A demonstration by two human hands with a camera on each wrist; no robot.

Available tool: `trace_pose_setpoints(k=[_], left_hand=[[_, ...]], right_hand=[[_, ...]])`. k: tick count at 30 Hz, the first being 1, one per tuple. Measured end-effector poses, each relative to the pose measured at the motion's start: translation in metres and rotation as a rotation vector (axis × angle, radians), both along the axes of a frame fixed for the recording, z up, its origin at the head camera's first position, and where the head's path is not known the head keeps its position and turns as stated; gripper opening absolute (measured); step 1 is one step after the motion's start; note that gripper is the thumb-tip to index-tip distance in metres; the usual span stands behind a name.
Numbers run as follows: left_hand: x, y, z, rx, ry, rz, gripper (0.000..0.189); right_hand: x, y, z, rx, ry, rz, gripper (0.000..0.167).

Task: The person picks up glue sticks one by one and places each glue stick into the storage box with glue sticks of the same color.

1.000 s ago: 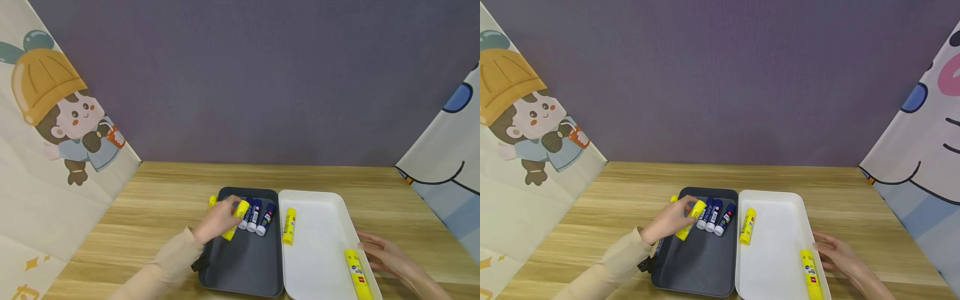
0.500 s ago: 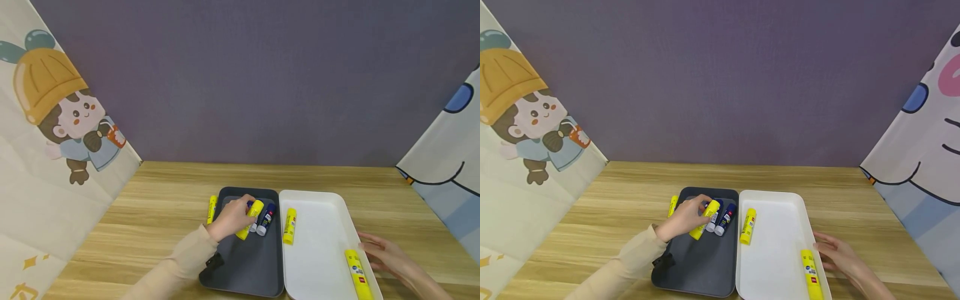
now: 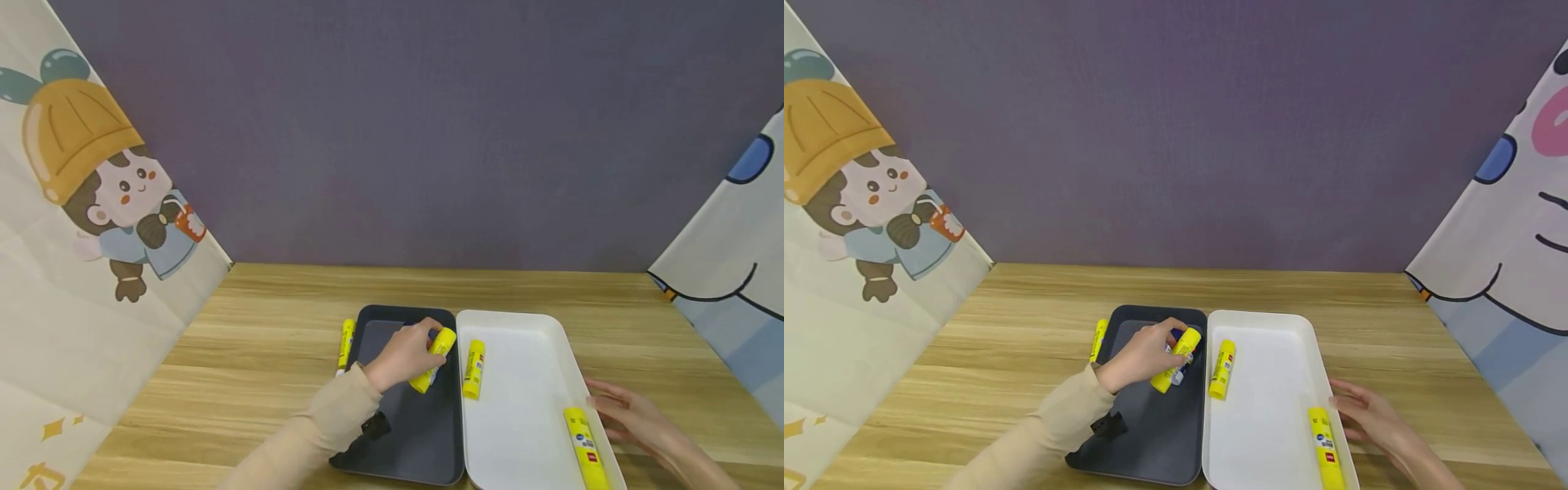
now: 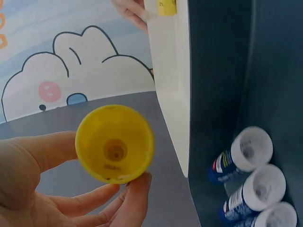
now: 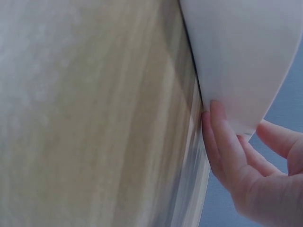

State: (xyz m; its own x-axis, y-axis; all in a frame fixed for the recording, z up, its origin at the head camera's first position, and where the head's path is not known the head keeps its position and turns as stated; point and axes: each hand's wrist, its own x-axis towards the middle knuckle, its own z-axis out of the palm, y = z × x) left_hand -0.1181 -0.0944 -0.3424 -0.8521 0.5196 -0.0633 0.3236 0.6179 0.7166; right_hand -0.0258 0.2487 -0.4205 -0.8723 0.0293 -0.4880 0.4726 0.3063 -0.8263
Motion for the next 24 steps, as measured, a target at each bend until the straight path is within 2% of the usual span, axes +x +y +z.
trace_pose_setpoints(k=[5,19,24], left_hand=[[0.004,0.009,-0.001,-0.023,0.004,-0.015,0.047],[0.012,0.034,-0.005,-0.009,-0.107,-0.039,0.046],[0.015,0.042,-0.007,-0.029,-0.105,-0.038,0.046]], right_hand=[[0.005,-0.004,-0.001,-0.011,0.002,-0.001,0.074],[0.020,-0.014,-0.004,-0.021,0.001,-0.027,0.073],[0.026,-0.017,-0.005,-0.048,0.009,-0.018,0.073]])
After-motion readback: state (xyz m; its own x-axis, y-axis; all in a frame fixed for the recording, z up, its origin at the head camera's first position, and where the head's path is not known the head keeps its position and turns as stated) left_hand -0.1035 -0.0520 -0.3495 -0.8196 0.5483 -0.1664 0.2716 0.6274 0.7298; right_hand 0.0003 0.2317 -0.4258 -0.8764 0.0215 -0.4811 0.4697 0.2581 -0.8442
